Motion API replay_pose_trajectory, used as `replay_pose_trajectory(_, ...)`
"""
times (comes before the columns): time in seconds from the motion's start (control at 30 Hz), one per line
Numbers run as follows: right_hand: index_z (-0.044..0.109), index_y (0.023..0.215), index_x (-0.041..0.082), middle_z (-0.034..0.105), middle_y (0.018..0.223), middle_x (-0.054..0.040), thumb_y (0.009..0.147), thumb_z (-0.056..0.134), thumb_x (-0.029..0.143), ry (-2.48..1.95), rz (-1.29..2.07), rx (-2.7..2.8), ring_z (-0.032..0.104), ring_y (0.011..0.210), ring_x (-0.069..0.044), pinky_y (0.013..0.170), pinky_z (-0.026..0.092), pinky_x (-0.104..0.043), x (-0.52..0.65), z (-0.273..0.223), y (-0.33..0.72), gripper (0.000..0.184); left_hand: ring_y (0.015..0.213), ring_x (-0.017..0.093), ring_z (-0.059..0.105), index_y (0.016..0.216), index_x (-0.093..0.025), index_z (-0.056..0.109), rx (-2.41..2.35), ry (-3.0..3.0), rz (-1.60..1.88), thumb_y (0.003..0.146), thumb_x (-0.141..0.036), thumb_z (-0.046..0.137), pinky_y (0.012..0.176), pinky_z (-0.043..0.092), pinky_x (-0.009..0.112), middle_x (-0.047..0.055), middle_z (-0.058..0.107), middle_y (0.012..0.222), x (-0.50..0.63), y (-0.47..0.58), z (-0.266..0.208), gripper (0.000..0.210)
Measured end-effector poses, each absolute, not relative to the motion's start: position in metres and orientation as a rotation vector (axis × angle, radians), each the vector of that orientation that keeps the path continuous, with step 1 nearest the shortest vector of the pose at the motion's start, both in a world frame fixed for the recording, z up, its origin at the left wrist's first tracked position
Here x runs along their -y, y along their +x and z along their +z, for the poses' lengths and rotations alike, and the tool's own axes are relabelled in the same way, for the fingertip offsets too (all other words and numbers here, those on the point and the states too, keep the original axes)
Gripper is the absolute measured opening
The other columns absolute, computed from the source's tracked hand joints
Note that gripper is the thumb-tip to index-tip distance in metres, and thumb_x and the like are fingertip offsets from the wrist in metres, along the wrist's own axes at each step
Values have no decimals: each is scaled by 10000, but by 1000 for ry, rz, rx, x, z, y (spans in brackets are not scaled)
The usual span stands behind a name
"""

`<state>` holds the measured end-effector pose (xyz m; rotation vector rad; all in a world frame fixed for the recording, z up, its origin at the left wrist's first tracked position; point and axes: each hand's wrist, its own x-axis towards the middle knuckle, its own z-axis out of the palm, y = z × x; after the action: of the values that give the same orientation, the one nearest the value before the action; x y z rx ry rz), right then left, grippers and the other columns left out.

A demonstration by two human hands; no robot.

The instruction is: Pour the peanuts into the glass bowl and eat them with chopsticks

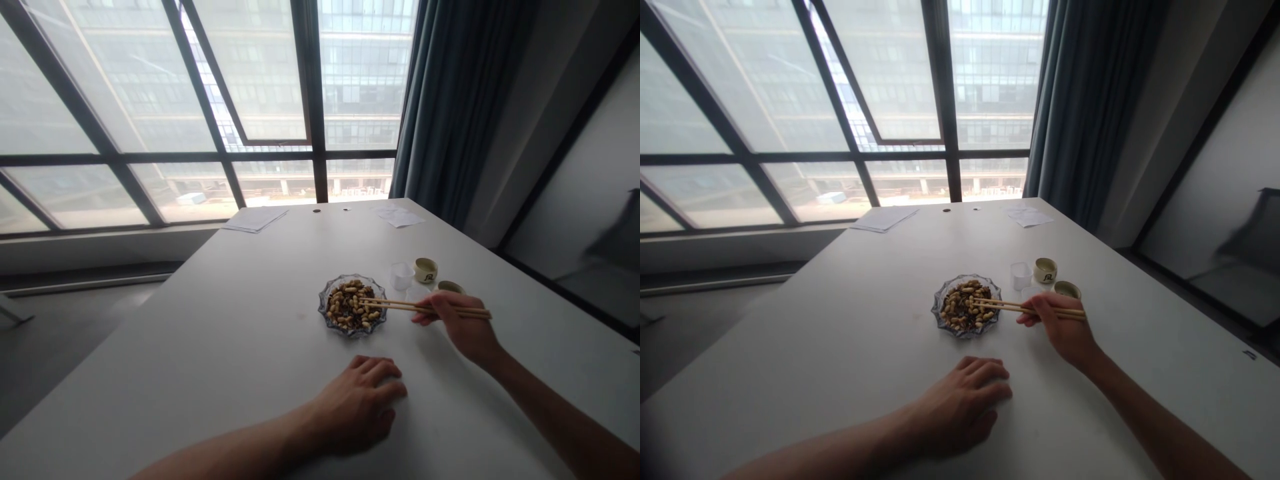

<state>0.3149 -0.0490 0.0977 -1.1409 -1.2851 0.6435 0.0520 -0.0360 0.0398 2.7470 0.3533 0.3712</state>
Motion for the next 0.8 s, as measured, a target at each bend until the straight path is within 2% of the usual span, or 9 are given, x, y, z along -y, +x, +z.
replay_pose_trajectory(0.27, 816, 864, 174, 811, 709, -101, 950, 721, 619, -1173, 791, 1354, 796, 610, -208, 585, 657, -253, 28, 81, 297, 463, 1404, 250, 548, 1321, -257, 569, -334, 2741, 394, 1000, -294, 654, 1208, 366, 393, 56, 615, 1449, 34, 51, 37, 334)
replay_pose_trajectory(0.57, 821, 870, 171, 830, 785, -116, 948, 723, 617, -1201, 797, 1359, 817, 681, -235, 658, 690, -306, 36, 79, 290, 463, 1415, 254, 539, 1325, -260, 570, -337, 2726, 385, 988, -281, 669, 1209, 362, 402, 61, 617, 1444, 35, 52, 38, 352)
replay_pose_trajectory(0.8, 824, 839, 159, 820, 750, -133, 903, 754, 658, -1189, 776, 1219, 821, 659, -267, 623, 704, -329, 39, 78, 291, 508, 1406, 255, 543, 1318, -257, 576, -343, 2737, 380, 984, -276, 660, 1213, 369, 400, 61, 612, 1448, 35, 51, 39, 345)
